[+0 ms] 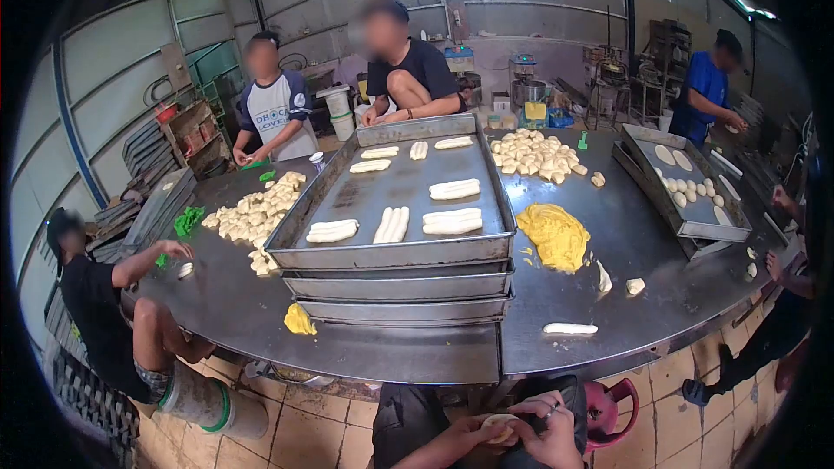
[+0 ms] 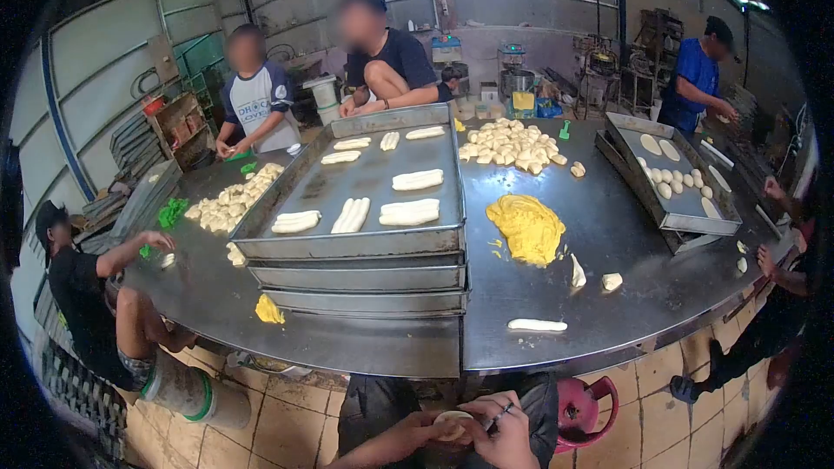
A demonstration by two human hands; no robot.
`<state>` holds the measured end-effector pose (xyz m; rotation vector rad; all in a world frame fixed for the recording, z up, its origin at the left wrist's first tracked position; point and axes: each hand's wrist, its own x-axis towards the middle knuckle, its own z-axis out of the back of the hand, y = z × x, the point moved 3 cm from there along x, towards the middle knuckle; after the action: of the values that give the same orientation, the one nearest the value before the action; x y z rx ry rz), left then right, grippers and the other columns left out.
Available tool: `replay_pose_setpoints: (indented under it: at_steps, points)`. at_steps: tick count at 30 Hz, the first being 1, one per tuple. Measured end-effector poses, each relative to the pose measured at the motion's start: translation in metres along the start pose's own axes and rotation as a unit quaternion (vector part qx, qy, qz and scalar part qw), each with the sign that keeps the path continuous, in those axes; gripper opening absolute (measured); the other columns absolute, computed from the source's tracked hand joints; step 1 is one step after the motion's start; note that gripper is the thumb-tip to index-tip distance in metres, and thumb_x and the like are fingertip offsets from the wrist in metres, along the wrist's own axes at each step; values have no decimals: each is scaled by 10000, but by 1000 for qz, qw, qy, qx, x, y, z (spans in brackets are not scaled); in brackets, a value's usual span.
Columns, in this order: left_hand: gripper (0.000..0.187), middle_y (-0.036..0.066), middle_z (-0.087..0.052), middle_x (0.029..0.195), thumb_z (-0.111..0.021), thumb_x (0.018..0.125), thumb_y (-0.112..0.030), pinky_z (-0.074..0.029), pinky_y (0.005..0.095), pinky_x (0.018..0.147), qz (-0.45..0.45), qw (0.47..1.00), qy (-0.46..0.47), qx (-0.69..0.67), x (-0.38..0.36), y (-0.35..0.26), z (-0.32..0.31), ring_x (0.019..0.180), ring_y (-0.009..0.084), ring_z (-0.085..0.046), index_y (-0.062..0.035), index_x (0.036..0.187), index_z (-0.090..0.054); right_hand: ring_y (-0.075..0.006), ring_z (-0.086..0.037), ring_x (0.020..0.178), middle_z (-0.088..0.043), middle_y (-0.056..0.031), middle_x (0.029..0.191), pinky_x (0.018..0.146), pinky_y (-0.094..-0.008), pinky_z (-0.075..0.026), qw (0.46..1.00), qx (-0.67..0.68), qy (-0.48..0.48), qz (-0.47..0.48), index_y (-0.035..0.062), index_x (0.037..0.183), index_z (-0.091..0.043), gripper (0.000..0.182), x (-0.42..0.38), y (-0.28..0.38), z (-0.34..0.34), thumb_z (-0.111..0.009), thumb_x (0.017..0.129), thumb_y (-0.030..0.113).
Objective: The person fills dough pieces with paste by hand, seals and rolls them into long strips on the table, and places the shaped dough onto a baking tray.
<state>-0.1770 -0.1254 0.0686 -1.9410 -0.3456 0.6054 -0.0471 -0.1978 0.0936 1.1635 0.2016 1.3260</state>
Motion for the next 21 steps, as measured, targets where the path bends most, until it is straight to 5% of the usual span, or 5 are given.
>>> replay_pose_setpoints:
  at_steps: [3, 6, 9, 11, 21]
  points:
    - [448, 71, -583, 1117, -541, 909, -319, -471, 276, 864, 165, 986, -2, 4, 19, 63, 35, 991, 144, -572, -7, 1226, -481, -301, -571, 802, -631, -127, 866, 695, -357, -468, 998, -5, -4, -55, 43, 846, -640, 151, -9, -10, -7, -660, 697, 35]
    - [434, 68, -573, 1136, -523, 919, -312, -482, 286, 859, 159, 977, -10, -141, 24, 71, 43, 999, 146, -570, -4, 1223, -481, -301, -571, 787, -623, -130, 866, 683, -360, -468, 1000, -14, 1, -23, 42, 853, -633, 138, -11, -13, -9, -654, 717, 29]
    - [416, 78, -559, 1153, -508, 928, -297, -496, 312, 849, 157, 985, -34, -67, 23, 78, 50, 1001, 168, -572, 0, 1217, -480, -309, -571, 781, -618, -131, 848, 672, -367, -470, 989, 99, 54, -97, 38, 868, -638, 187, -11, -8, -9, -666, 683, 26]
    - [412, 84, -552, 1158, -494, 933, -301, -497, 325, 856, 157, 984, -14, -85, 22, 76, 42, 1008, 180, -570, -1, 1216, -479, -313, -576, 786, -628, -128, 874, 680, -370, -473, 997, 14, 51, 54, 40, 896, -651, 257, -3, 3, -4, -683, 641, 43]
    - [499, 95, -547, 1162, -417, 949, -404, -458, 351, 930, 155, 951, 96, -250, 21, 75, 54, 1051, 208, -561, -15, 1261, -417, -300, -570, 782, -643, -90, 881, 711, -386, -467, 978, -61, 112, 166, 61, 921, -654, 311, 14, 14, -1, -711, 622, 123]
